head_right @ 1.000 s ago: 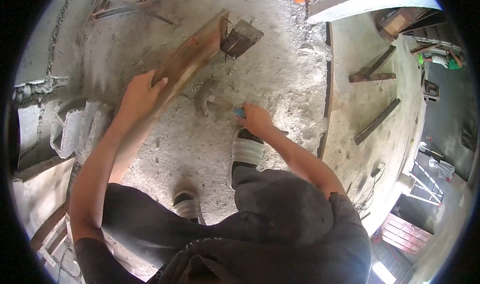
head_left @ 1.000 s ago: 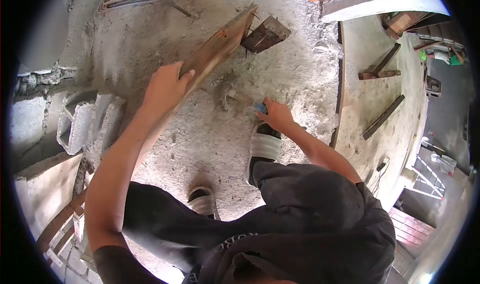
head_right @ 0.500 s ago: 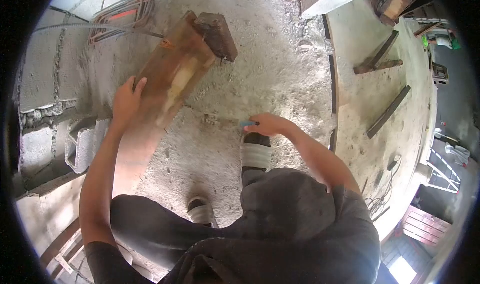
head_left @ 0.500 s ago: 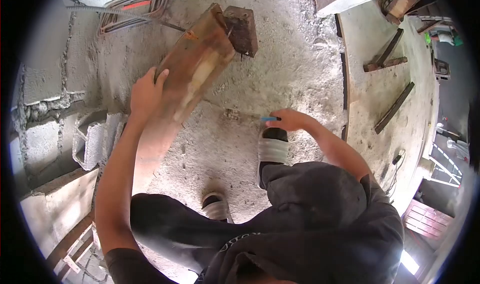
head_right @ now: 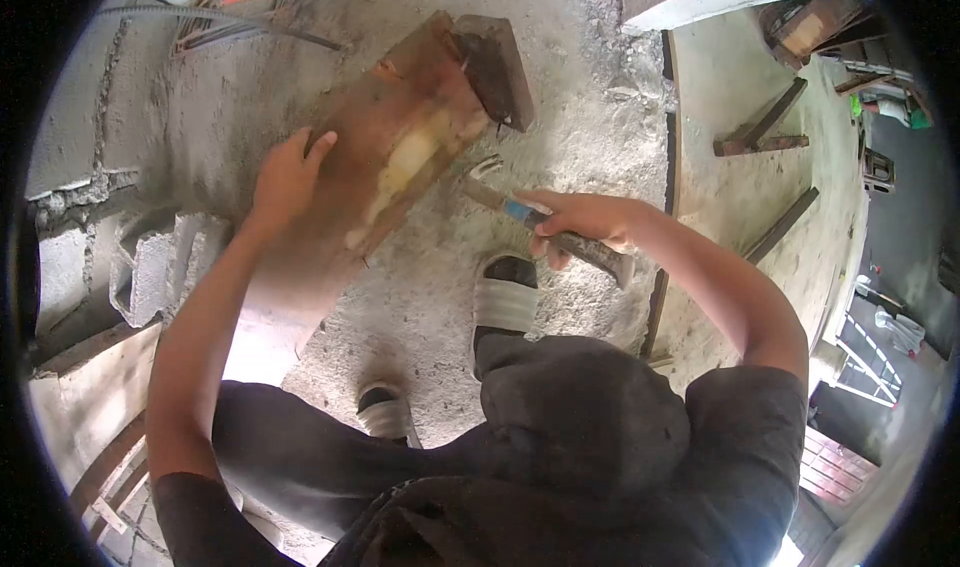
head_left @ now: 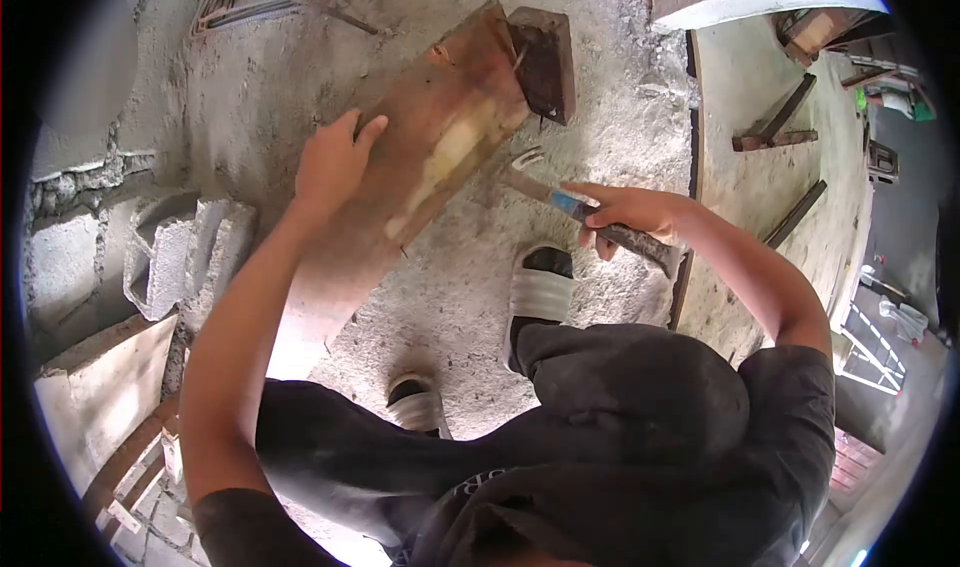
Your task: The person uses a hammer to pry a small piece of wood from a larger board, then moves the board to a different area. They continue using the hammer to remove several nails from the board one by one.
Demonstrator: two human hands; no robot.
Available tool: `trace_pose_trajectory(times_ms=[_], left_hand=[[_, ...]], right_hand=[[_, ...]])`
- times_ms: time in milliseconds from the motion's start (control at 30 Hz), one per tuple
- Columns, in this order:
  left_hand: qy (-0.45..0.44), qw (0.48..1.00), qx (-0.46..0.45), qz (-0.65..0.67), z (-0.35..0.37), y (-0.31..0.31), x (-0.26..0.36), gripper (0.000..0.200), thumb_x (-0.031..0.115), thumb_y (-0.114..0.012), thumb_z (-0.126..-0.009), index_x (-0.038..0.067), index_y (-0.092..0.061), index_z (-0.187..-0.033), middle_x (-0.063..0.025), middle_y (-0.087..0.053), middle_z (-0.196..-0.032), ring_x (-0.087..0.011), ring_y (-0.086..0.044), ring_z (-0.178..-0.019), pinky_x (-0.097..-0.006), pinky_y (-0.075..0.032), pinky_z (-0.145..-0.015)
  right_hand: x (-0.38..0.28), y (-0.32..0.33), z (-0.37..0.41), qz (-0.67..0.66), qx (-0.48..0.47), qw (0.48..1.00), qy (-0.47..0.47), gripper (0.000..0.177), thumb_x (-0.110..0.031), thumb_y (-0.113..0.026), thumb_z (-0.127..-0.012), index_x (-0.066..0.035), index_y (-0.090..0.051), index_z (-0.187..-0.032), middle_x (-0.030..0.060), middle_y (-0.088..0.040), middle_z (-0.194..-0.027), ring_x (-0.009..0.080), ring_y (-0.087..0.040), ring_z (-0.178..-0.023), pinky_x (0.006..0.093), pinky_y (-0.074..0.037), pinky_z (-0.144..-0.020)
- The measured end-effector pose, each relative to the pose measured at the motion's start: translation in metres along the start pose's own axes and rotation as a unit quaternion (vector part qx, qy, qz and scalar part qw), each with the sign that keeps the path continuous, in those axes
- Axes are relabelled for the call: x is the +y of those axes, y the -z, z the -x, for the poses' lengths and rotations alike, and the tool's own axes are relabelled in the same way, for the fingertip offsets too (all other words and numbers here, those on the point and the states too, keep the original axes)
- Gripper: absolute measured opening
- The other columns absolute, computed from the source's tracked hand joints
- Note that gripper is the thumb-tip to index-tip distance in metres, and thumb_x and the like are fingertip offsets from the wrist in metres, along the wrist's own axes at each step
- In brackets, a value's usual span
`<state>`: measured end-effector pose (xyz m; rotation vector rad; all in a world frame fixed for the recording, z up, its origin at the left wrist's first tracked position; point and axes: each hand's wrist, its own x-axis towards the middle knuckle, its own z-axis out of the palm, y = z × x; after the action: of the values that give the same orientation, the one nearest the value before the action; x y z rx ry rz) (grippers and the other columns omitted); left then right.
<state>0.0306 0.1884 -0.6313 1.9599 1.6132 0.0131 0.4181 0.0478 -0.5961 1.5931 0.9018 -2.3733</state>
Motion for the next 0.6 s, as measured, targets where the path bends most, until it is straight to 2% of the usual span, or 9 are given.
trace_pose_trajectory(times_ms=[67,133,200,267,333,400,467,533,600], left_hand=[[-0.028,0.998,0.059,0.011,-0.012,-0.013,-0.017,0.063,0.053,-0.051,-0.099,-0.002,-0.062,-0.126,-0.0284,-0.068,-0.108,-0.0434,-0.065,-0.104,-0.0488,-0.051,-0.09],[-0.022,0.998,0.056,0.014,-0.015,-0.01,-0.019,0.063,0.053,-0.051,-0.099,-0.002,-0.062,-0.127,-0.0275,-0.068,-0.11,-0.0429,-0.065,-0.105,-0.0485,-0.05,-0.091],[-0.011,0.999,0.05,0.017,-0.017,-0.008,-0.022,0.063,0.053,-0.05,-0.1,-0.002,-0.062,-0.127,-0.0266,-0.068,-0.112,-0.0424,-0.064,-0.107,-0.0483,-0.05,-0.092],[-0.014,0.999,0.033,0.027,-0.018,-0.01,-0.022,0.063,0.054,-0.049,-0.1,-0.001,-0.062,-0.127,-0.0244,-0.068,-0.115,-0.0411,-0.064,-0.11,-0.0478,-0.05,-0.094],[-0.01,0.998,0.044,0.038,-0.016,-0.015,-0.024,0.062,0.054,-0.049,-0.1,0.0,-0.062,-0.128,-0.0239,-0.068,-0.115,-0.0407,-0.064,-0.11,-0.0479,-0.05,-0.094],[-0.008,0.997,0.059,0.042,-0.012,-0.015,-0.025,0.062,0.054,-0.048,-0.1,0.001,-0.062,-0.129,-0.0234,-0.068,-0.116,-0.0403,-0.064,-0.11,-0.0479,-0.05,-0.094],[-0.002,0.997,0.068,0.032,-0.01,-0.016,-0.021,0.061,0.054,-0.048,-0.1,0.003,-0.061,-0.131,-0.0223,-0.069,-0.116,-0.0399,-0.064,-0.11,-0.0482,-0.05,-0.094],[-0.007,0.997,0.071,0.035,-0.007,-0.017,-0.019,0.059,0.054,-0.048,-0.1,0.004,-0.062,-0.129,-0.0217,-0.069,-0.114,-0.0398,-0.064,-0.109,-0.0487,-0.051,-0.093],[-0.016,0.996,0.079,0.033,-0.006,-0.016,-0.017,0.058,0.054,-0.048,-0.1,0.005,-0.063,-0.127,-0.0212,-0.07,-0.113,-0.0398,-0.065,-0.108,-0.0492,-0.051,-0.093]], right_hand=[[0.005,-0.008,0.003,-0.174,-0.028,0.979,0.099,0.066,-0.03,-0.052,-0.104,-0.011,-0.02,-0.16,0.0174,-0.067,-0.114,0.0236,-0.07,-0.089,0.0361,-0.059,-0.074],[0.013,-0.004,-0.007,-0.115,-0.044,0.985,0.119,0.072,-0.047,-0.054,-0.1,-0.011,-0.029,-0.157,0.0178,-0.064,-0.124,0.0286,-0.066,-0.11,0.0444,-0.056,-0.09],[0.034,-0.017,-0.025,-0.366,-0.03,0.873,0.32,0.07,-0.053,-0.049,-0.101,-0.008,-0.036,-0.153,0.0179,-0.06,-0.133,0.032,-0.061,-0.119,0.0462,-0.043,-0.106],[0.043,-0.024,-0.041,-0.342,-0.048,0.856,0.385,0.082,-0.068,-0.049,-0.094,-0.007,-0.044,-0.148,0.0164,-0.059,-0.137,0.0323,-0.055,-0.127,0.0468,-0.036,-0.111],[0.046,-0.044,-0.046,-0.309,0.119,0.846,0.418,0.09,-0.074,-0.054,-0.087,-0.004,-0.047,-0.145,0.0169,-0.055,-0.142,0.0323,-0.053,-0.129,0.046,-0.038,-0.11],[0.043,-0.044,-0.049,-0.303,0.109,0.839,0.439,0.088,-0.073,-0.059,-0.085,-0.004,-0.051,-0.14,0.0154,-0.057,-0.136,0.0305,-0.056,-0.126,0.0445,-0.038,-0.109],[0.047,-0.02,-0.053,-0.018,0.288,0.808,0.514,0.078,-0.066,-0.067,-0.085,-0.004,-0.055,-0.131,0.0123,-0.061,-0.124,0.0262,-0.058,-0.121,0.0424,-0.041,-0.106],[0.012,-0.026,-0.031,-0.026,0.274,0.837,0.473,0.061,-0.049,-0.076,-0.086,-0.004,-0.057,-0.123,0.0105,-0.061,-0.117,0.0228,-0.058,-0.119,0.0405,-0.044,-0.103],[-0.02,-0.053,-0.051,0.05,0.336,0.754,0.562,0.042,-0.031,-0.077,-0.089,-0.005,-0.057,-0.115,0.011,-0.061,-0.118,0.0212,-0.059,-0.117,0.0365,-0.047,-0.099]])
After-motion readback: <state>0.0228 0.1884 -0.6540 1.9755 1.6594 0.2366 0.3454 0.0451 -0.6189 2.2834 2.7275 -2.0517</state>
